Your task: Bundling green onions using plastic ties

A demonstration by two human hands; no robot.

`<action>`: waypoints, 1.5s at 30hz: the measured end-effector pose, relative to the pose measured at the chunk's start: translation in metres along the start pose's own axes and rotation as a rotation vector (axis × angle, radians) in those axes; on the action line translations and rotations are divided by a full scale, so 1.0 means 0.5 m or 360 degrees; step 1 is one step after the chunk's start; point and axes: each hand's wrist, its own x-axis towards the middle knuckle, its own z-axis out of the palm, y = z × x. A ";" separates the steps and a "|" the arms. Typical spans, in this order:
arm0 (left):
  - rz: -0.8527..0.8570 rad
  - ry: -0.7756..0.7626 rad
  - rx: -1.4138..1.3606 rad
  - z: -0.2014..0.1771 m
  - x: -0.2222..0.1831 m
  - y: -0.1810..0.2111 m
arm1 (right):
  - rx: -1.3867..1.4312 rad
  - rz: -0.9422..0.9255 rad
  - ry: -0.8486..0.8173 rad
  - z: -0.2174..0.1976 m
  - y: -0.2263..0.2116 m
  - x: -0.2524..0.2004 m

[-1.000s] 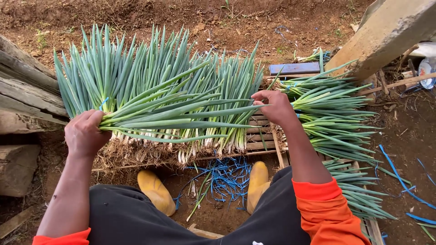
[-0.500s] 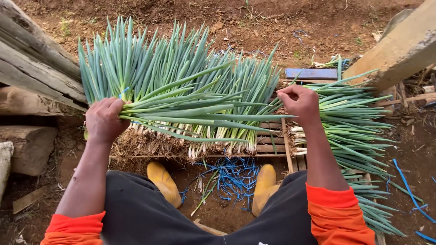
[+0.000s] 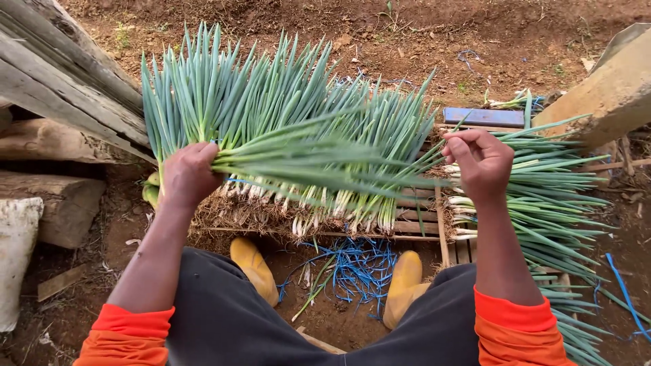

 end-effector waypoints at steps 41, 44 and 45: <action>-0.0990 -0.0925 -0.3429 0.022 0.119 0.429 | 0.0423 0.0810 -0.1011 0.240 0.027 -0.021; -0.0867 -0.1057 -0.3271 0.022 0.129 0.416 | 0.0575 0.0726 -0.0887 0.243 0.057 -0.017; -0.0779 -0.1149 -0.3143 0.023 0.133 0.410 | 0.0634 0.0688 -0.0843 0.244 0.061 -0.014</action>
